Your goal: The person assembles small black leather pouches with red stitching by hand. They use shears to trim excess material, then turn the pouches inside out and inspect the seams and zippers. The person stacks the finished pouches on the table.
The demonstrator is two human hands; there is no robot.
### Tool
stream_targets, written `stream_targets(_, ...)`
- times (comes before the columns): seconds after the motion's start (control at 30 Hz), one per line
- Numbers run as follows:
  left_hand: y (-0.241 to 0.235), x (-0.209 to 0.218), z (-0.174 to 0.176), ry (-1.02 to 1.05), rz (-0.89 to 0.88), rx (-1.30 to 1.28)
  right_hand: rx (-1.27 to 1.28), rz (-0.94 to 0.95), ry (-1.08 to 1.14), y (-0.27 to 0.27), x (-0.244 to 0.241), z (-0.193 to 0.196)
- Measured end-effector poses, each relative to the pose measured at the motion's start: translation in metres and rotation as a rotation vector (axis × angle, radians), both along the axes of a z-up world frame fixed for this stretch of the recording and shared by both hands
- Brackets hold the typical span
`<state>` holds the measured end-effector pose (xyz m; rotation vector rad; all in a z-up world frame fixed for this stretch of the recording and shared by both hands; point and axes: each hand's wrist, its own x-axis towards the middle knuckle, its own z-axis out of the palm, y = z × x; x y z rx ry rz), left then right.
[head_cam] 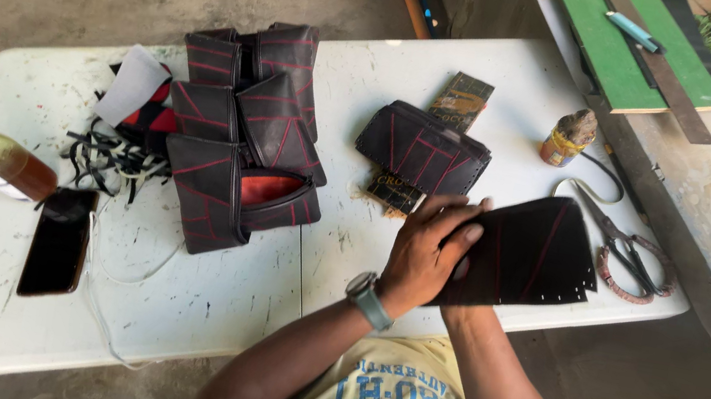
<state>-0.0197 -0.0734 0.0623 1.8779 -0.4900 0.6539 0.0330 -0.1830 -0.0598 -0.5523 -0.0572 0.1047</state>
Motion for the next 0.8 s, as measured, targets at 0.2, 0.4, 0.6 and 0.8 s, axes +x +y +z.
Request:
stream_targets(0.2,0.007,0.010,-0.020,0.125,-0.027,-0.346,-0.355,-0.076,-0.043,0.005,-0.016,0.071)
stream_targets(0.4,0.041,0.024,-0.023,0.226,-0.138,-1.069,-0.083,0.193,0.035,0.012,-0.063,0.113)
stream_targets(0.6,0.038,0.004,0.003,0.286,-0.517,-1.230,-0.167,0.283,-0.354,0.006,-0.076,0.108)
stream_targets(0.8,0.065,-0.027,0.020,0.495,-0.994,-0.805,-0.178,0.076,-0.117,-0.029,-0.067,0.111)
